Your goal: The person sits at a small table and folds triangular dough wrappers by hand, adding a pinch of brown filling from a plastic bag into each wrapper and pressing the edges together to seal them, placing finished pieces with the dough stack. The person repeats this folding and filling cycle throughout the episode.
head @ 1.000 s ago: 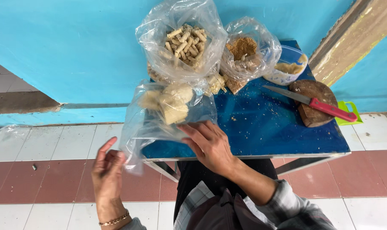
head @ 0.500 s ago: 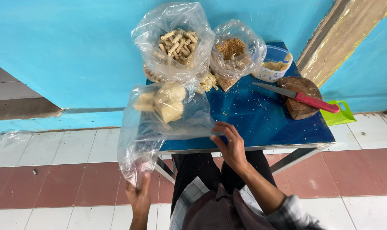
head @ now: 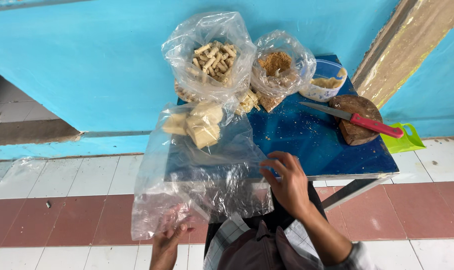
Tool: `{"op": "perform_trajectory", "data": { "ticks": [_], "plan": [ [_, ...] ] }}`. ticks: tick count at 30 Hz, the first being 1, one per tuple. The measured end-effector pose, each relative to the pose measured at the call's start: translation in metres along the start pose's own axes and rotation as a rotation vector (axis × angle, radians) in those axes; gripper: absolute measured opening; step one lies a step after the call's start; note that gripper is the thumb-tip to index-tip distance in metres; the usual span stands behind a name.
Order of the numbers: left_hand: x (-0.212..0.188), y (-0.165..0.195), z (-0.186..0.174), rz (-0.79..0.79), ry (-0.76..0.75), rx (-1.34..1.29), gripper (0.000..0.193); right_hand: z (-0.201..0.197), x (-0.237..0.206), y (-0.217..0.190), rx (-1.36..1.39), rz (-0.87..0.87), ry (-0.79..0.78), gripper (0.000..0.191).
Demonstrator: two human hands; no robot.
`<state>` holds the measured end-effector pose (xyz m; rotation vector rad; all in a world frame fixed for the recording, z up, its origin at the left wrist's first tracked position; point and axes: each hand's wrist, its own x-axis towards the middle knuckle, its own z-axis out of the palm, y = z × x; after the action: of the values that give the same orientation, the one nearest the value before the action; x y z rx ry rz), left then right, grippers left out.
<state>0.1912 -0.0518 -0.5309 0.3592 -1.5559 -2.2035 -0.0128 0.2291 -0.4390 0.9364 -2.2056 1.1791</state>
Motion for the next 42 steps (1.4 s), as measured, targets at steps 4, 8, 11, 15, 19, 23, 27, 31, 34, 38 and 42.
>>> {"op": "perform_trajectory", "data": {
  "ticks": [4,8,11,15,19,23,27,31,34,38,42],
  "plan": [
    [-0.012,-0.006,-0.005,-0.038,0.11,0.317,0.023,0.006,-0.021,-0.053,-0.112,-0.463,-0.035,0.046],
    [-0.021,-0.013,-0.022,-0.067,-0.018,0.275,0.017,0.035,-0.019,-0.069,-0.154,-0.596,-0.182,0.035],
    [-0.02,-0.018,-0.011,-0.028,-0.084,0.813,0.022,0.038,-0.012,-0.059,-0.014,-0.51,-0.297,0.023],
    [-0.026,0.001,0.04,0.602,0.034,0.924,0.018,0.025,0.008,-0.055,0.183,-0.492,-0.4,0.024],
    [-0.028,0.023,0.096,1.114,0.314,1.108,0.013,0.013,0.016,-0.074,0.289,-0.436,-0.352,0.022],
    [0.01,0.001,0.098,1.078,0.266,0.978,0.019,0.019,0.011,-0.081,0.21,-0.448,-0.259,0.02],
    [0.074,-0.05,0.058,0.495,0.322,1.028,0.019,0.026,0.008,-0.066,0.257,-0.314,-0.151,0.018],
    [0.111,-0.073,0.045,0.295,0.012,0.743,0.037,0.029,-0.004,-0.063,0.195,-0.555,-0.177,0.027],
    [0.122,-0.056,0.055,0.314,0.176,0.405,0.027,0.03,-0.011,-0.069,0.142,-0.626,-0.129,0.037],
    [0.14,-0.029,0.083,0.549,0.273,0.169,0.033,0.03,-0.01,-0.069,0.093,-0.62,-0.043,0.038],
    [0.168,-0.005,0.106,0.467,0.216,0.796,0.045,0.037,-0.014,-0.07,0.031,-0.717,-0.075,0.038]
  ]
}}
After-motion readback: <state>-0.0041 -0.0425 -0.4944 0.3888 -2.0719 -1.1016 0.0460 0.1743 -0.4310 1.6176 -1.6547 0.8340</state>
